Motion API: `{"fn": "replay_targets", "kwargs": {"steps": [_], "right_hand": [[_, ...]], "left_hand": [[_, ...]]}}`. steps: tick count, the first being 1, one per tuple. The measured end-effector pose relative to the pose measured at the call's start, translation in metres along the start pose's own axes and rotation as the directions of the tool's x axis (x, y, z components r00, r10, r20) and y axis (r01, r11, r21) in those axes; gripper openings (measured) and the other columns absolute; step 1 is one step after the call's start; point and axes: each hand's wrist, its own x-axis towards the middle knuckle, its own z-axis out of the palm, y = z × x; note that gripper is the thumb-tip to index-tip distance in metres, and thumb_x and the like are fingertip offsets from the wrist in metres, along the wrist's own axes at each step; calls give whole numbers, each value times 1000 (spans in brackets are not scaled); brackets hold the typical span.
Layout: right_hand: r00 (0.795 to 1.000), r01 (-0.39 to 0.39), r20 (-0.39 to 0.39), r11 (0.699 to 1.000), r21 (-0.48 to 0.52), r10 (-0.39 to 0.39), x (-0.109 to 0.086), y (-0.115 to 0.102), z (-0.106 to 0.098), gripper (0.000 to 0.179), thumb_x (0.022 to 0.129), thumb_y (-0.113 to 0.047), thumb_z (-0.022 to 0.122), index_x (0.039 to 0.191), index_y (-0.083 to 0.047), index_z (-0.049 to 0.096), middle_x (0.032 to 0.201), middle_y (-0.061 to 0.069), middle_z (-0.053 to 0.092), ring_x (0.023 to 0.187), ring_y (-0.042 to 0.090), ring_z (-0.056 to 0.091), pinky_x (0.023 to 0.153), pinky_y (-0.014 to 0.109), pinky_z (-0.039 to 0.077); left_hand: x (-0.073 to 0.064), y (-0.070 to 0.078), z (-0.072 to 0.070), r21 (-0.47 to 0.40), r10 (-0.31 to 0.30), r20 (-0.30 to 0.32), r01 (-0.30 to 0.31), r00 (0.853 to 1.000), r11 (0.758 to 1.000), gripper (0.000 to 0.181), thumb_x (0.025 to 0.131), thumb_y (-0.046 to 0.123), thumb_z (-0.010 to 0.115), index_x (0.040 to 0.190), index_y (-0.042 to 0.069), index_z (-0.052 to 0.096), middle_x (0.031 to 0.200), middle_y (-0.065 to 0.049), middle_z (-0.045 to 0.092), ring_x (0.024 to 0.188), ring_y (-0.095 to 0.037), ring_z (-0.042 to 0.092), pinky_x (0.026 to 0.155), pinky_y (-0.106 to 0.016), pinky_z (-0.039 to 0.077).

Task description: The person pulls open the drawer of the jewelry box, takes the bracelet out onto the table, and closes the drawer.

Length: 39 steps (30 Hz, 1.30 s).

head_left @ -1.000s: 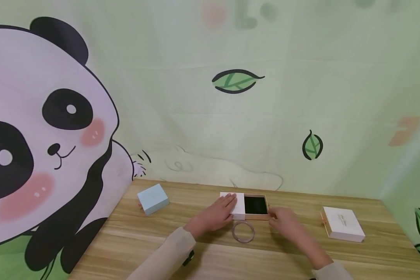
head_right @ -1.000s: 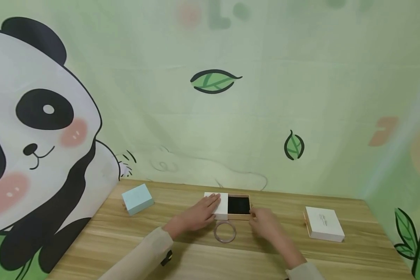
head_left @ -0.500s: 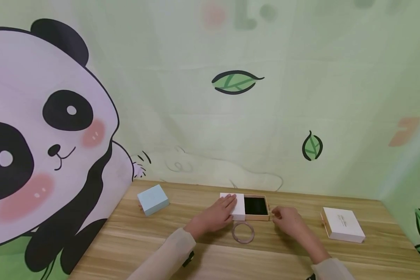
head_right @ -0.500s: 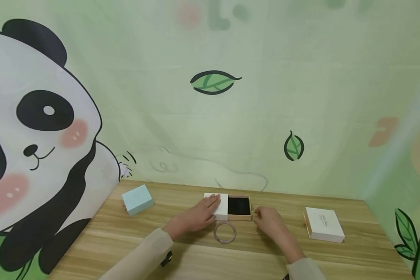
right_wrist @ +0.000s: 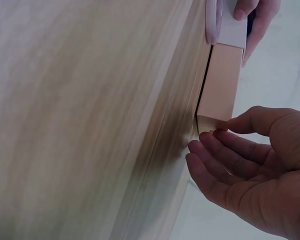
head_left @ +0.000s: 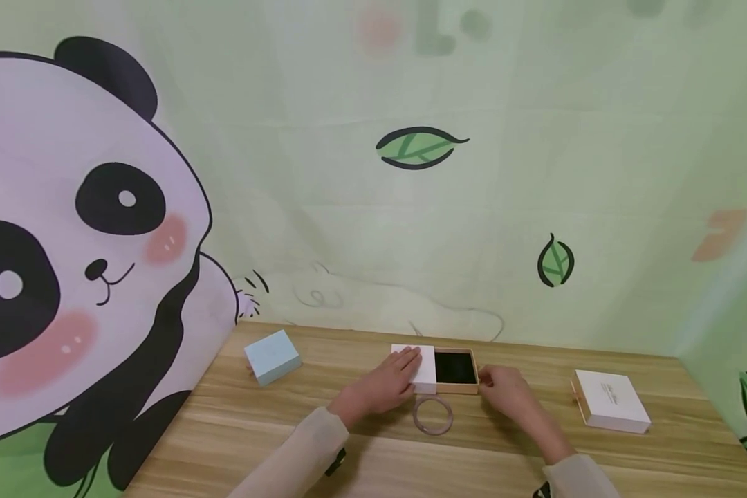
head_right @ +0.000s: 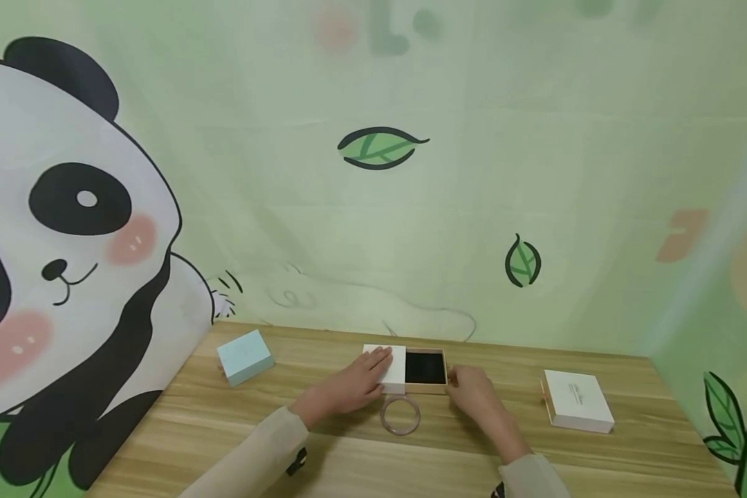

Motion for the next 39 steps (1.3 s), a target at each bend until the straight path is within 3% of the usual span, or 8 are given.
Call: {"fn": "replay_targets", "kwargs": {"steps": [6,25,34,39], "right_hand": [[1000,2,-2,1000,-8,-2,3,-3,4,11,86,0,68,95,5,71,81,6,67,73,17,57,67,36,53],[1000,10,-3,1000,-3,-10,12,-10,18,11,86,1,69,95,6,72,85,10,72,77,19,64,70,38,57],[1000,22,-3,1000,5,-22,14,-19,25,7,85,1,71,92,3,70,75,3,65,66,14,52,59,29,48],[1000,19,4,1000,-3,-19,16,-20,27,9,85,0,71,94,3,70,80,6,69,73,16,60,66,33,54]], "left_hand": [[1,-4,2,-6,8,-17,-9,1000,1000,59,107,25,50,155,-5,34,164,-19,30,152,-32,28,123,-43,26],[1,-4,3,-18,-18,2,18,1000,1000,60,107,27,50,156,-2,33,165,-15,29,153,-29,26,124,-40,23],[2,-1,3,-23,-9,-3,9,1000,1000,60,106,26,50,156,-3,33,165,-16,29,153,-30,26,124,-41,23],[2,-1,2,-31,-20,11,20,1000,999,60,107,27,48,157,-2,31,166,-16,27,154,-29,24,124,-41,21]]}}
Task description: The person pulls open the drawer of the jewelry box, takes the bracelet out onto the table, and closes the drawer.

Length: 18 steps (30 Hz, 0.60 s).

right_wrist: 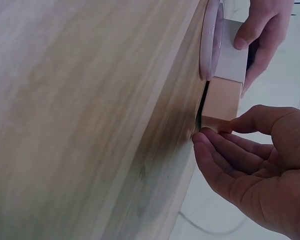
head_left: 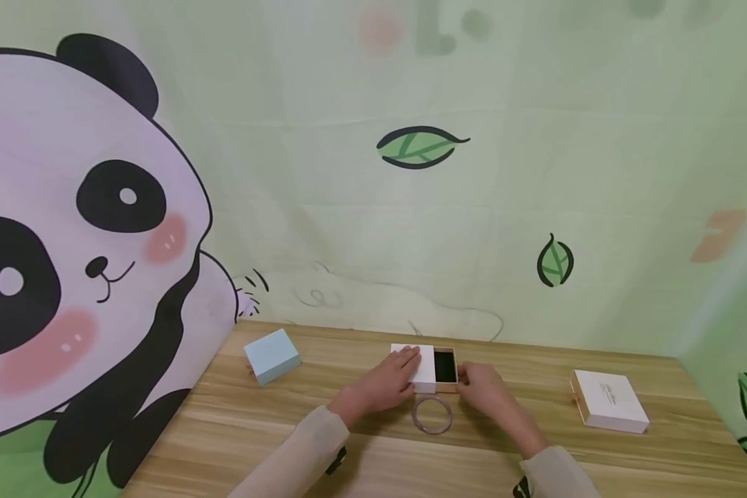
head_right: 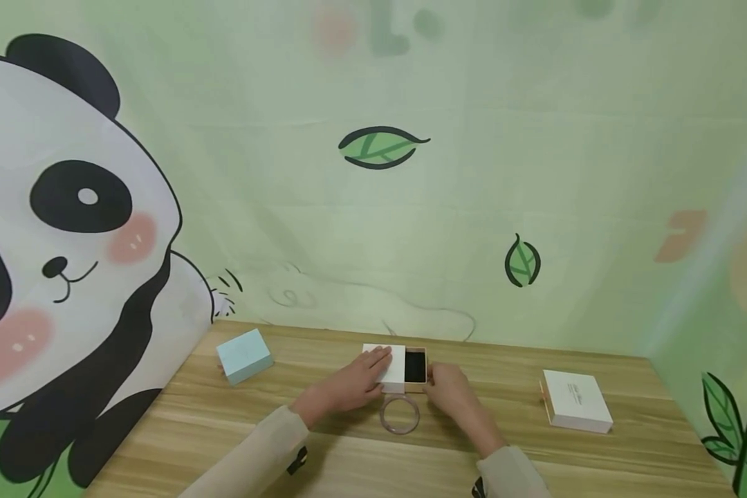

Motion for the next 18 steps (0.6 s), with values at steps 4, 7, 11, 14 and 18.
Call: {"fn": "replay_targets", "kwargs": {"steps": [4,7,11,14,18], "right_hand": [[1000,-5,15,1000,0,5,1,-1,1,12,86,-1,71,96,4,70,84,9,71,80,20,65,72,39,58],[1000,-5,26,1000,8,4,2,-3,1,12,86,-1,71,96,4,69,83,8,69,78,19,63,72,39,57],[1000,-1,21,1000,12,1,1,-4,2,10,85,0,71,94,3,69,81,6,69,75,16,60,69,36,56],[1000,6,9,1000,14,-6,1,-4,2,9,85,0,72,93,2,69,80,5,68,74,16,59,67,35,55],[1000,15,2,1000,24,-16,2,-3,3,11,84,0,72,94,3,69,82,7,70,75,17,62,68,36,56]], "left_hand": [[-1,0,-1,-4,1,-5,-1,1000,1000,60,106,26,49,156,-3,32,165,-16,28,153,-30,25,124,-41,22],[-2,1,-1,-8,-2,-5,2,1000,1000,60,106,25,51,156,-3,33,165,-16,29,153,-30,26,124,-41,23],[-3,2,-1,-19,-7,-1,7,1000,1000,60,106,25,50,156,-3,33,165,-16,28,153,-30,25,124,-42,22],[-2,3,-2,-21,-6,-3,6,1000,1000,60,107,25,50,156,-4,32,165,-17,28,153,-30,25,124,-42,22],[-1,4,-4,-22,-9,0,9,1000,1000,60,106,25,50,156,-4,32,165,-17,27,153,-31,25,124,-42,22]]}}
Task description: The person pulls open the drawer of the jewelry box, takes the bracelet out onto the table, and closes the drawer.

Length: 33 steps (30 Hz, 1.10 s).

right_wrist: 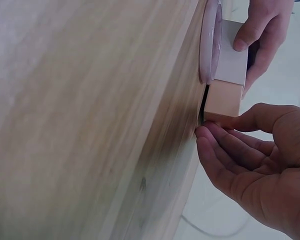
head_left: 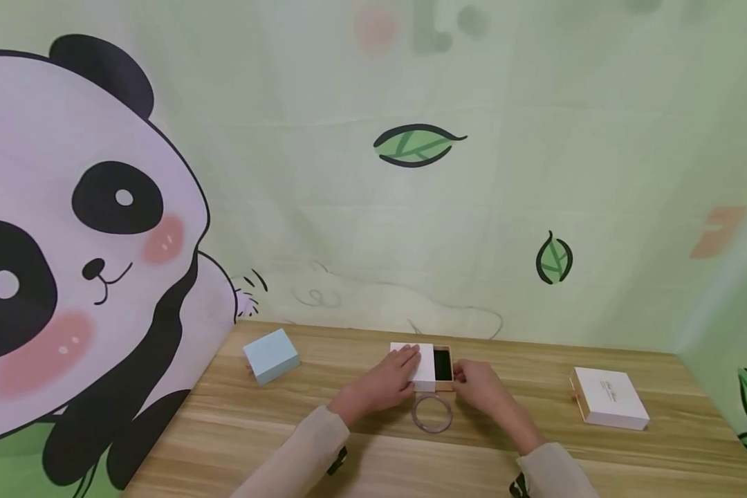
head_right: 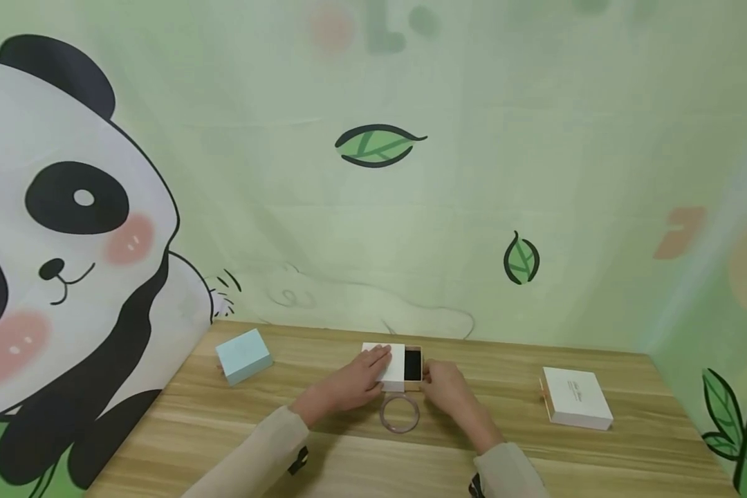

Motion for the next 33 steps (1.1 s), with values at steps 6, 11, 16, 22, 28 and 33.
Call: {"fn": "replay_targets", "kwargs": {"steps": [6,11,16,22,28,33], "right_hand": [[1000,6,25,999,35,-7,3,2,2,16,84,2,71,100,5,71,89,11,74,85,22,70,75,38,60],[1000,8,30,999,53,-10,4,1,3,18,84,2,70,102,4,72,92,11,75,88,23,71,76,39,59],[999,23,32,997,74,-25,6,4,6,20,84,3,69,104,5,72,94,13,76,89,26,72,76,39,60],[998,40,47,995,90,-44,7,3,9,22,86,4,68,107,6,71,96,15,76,92,29,73,79,40,60],[992,100,75,992,73,-105,10,-4,11,26,85,5,67,111,6,71,94,13,76,90,28,73,79,39,59],[989,121,78,991,50,-125,10,-9,14,24,85,5,68,108,4,71,91,9,75,87,23,70,76,36,58]], "left_hand": [[1,0,0,-15,-8,3,8,1000,1000,60,105,24,52,156,-4,34,165,-17,29,153,-30,26,124,-43,23],[2,0,0,-26,-17,7,17,1000,1000,60,106,24,51,156,-3,33,165,-16,28,153,-29,25,124,-42,22],[2,0,1,-25,-21,6,21,1000,999,60,106,24,51,157,-2,33,165,-15,28,153,-29,25,124,-42,22],[1,-1,0,-19,-12,-2,12,1000,1000,60,105,24,53,156,-3,34,164,-16,30,153,-30,26,124,-42,24],[1,-1,0,2,-1,-11,1,1000,1000,60,104,23,53,155,-5,35,163,-17,31,152,-31,28,123,-43,25],[1,-1,0,5,4,-3,-4,1000,1000,60,105,24,52,155,-5,35,164,-18,31,152,-31,28,123,-43,24]]}}
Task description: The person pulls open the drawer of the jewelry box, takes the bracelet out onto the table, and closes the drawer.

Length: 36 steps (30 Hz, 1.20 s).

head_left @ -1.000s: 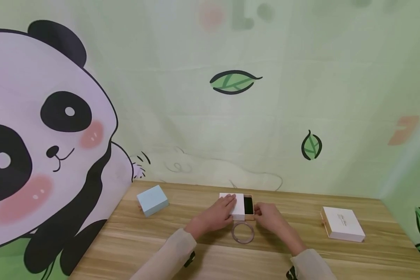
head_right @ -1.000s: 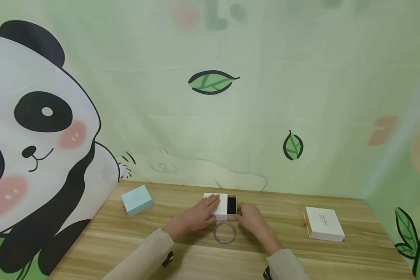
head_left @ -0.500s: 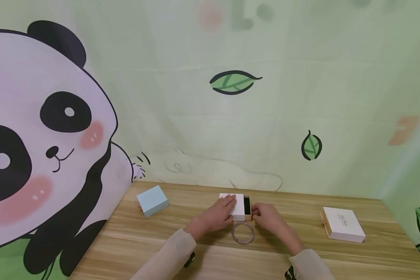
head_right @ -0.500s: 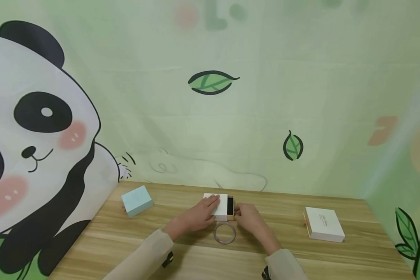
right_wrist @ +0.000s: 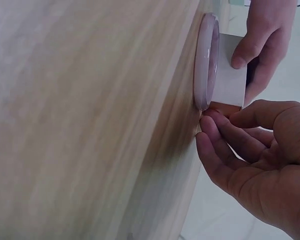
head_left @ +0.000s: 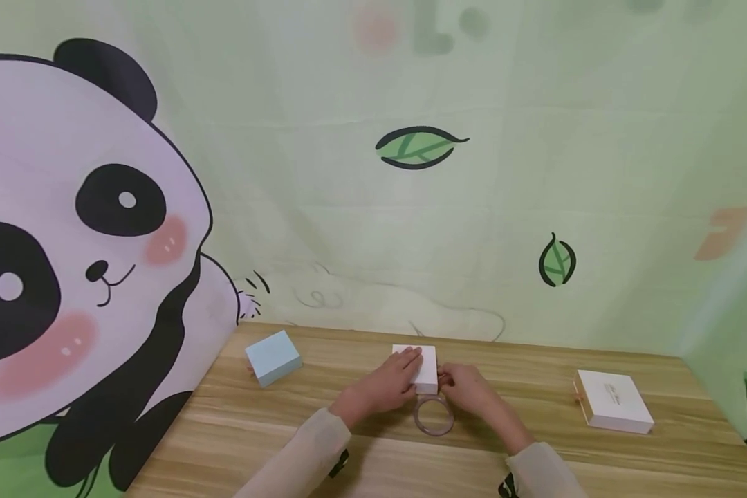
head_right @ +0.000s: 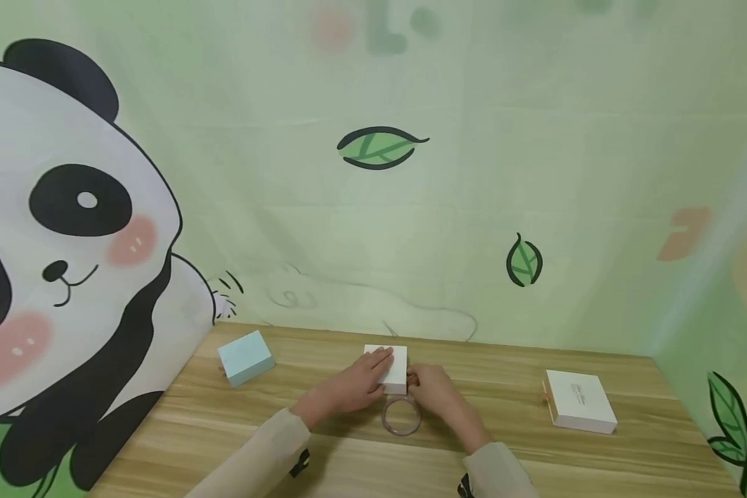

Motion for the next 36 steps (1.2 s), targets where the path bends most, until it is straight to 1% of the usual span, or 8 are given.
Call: {"fn": "replay_targets", "kwargs": {"steps": [3,7,14,19,24,29,32,36], "right_hand": [[1000,-4,-9,1000,-1,4,0,-2,0,22,85,5,69,106,4,72,90,9,75,85,21,69,74,36,58],[1000,9,-10,1000,-6,-9,-2,-2,-1,23,85,5,69,108,5,72,90,9,75,84,22,70,74,35,59],[998,58,5,998,-13,-58,-7,2,-8,24,87,4,65,110,4,72,90,8,74,82,19,67,72,32,56],[997,67,26,998,-8,-67,-12,5,-14,28,88,6,64,114,3,72,96,12,74,87,24,68,76,38,57],[996,80,29,996,-32,-79,-17,7,-19,24,91,3,64,113,3,72,99,13,74,90,27,70,80,42,59],[997,76,36,996,-40,-75,-22,7,-21,23,89,4,63,111,2,72,102,15,74,94,31,70,82,45,59],[996,73,45,996,-53,-71,-26,8,-20,25,87,5,63,110,3,72,102,15,74,93,31,70,82,46,59],[993,110,60,990,-94,-104,-32,8,-18,28,83,6,65,109,4,72,101,16,74,91,30,71,81,45,59]], "left_hand": [[0,0,0,2,-1,-2,1,1000,1000,60,105,24,52,155,-5,35,163,-18,31,152,-32,28,123,-43,24],[0,1,0,5,-11,1,11,1000,1000,60,106,25,52,155,-5,34,164,-18,30,152,-31,27,124,-42,23],[1,2,2,-2,-17,5,17,1000,1000,60,105,25,52,155,-3,34,164,-16,30,153,-30,27,124,-42,24],[3,2,3,5,-18,0,18,1000,1000,60,105,25,52,155,-4,35,164,-17,30,152,-30,27,124,-42,24],[3,1,2,11,-23,-1,23,1000,1000,60,105,24,51,155,-3,35,164,-16,30,153,-29,27,124,-41,23],[3,0,2,3,-30,19,30,999,1000,61,104,24,49,157,-2,32,166,-15,27,154,-28,24,124,-40,21],[3,0,3,0,-37,28,37,999,999,62,103,23,50,157,-2,31,166,-14,25,154,-28,22,125,-40,19],[3,1,5,9,-48,28,48,998,999,64,102,23,51,157,-2,30,167,-14,25,155,-27,21,125,-39,19]]}}
